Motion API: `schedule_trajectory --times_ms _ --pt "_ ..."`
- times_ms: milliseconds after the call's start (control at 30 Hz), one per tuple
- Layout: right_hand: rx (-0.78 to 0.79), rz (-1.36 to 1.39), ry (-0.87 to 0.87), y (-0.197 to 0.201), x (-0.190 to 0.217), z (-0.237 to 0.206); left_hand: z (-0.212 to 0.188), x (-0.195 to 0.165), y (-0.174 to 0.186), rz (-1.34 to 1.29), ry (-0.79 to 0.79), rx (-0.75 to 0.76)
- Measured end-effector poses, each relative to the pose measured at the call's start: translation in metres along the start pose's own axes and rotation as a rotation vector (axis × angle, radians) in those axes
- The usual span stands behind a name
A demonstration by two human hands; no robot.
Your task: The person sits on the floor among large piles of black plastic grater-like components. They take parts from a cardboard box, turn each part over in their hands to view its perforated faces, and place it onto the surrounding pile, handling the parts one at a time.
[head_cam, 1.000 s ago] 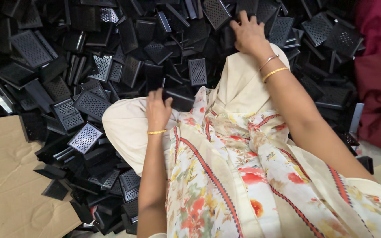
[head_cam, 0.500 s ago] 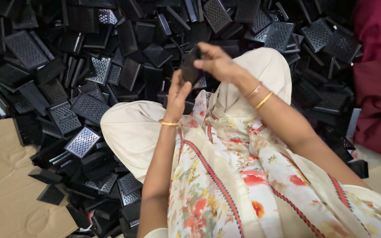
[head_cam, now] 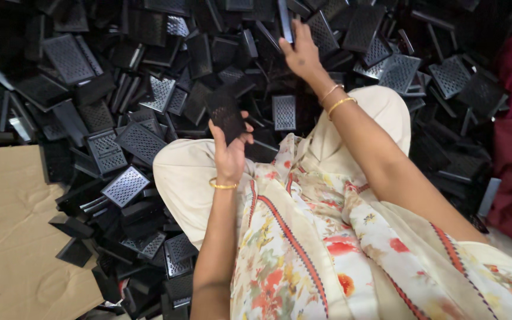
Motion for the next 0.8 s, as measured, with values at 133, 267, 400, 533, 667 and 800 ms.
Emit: schedule_trajectory --times_ms 133,267,400,533,667,800 --pt "0.208 -0.135 -0.234 -0.025 -0.024 0.009 -0.005 -0.011 -0.002 0.01 -0.035 -0.009" --pt "0.41 -0.076 -0.433 -0.039 -0.039 -0.005 -0.009 -0.012 -0.001 0.041 -0.047 -0.029" --pt "0.064 0.023 -0.13 -0.003 -0.013 0.003 -0.011 -0.014 0.002 0.131 -0.05 -0.044" --pt "0.29 0.662 -0.336 0.004 -0.01 -0.017 -0.008 -0.032 -0.008 0.247 -0.134 -0.012" --pt "0.297 0.036 0.36 0.075 0.074 -0.049 -0.014 -0.062 -0.044 0.552 -0.248 0.081" --pt "0.348 0.127 0.39 0.116 0.12 -0.087 -0.019 -0.089 -0.1 1.133 -0.458 0.251"
Point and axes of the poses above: each hand's wrist, its own z-axis towards the middle knuckle, its own y-axis out of the back of the hand, x = y × z, the point moved 9 cm from there along z, towards the middle knuckle, and after that the axes turned 6 degrees about -z, right-handed, at the moved point
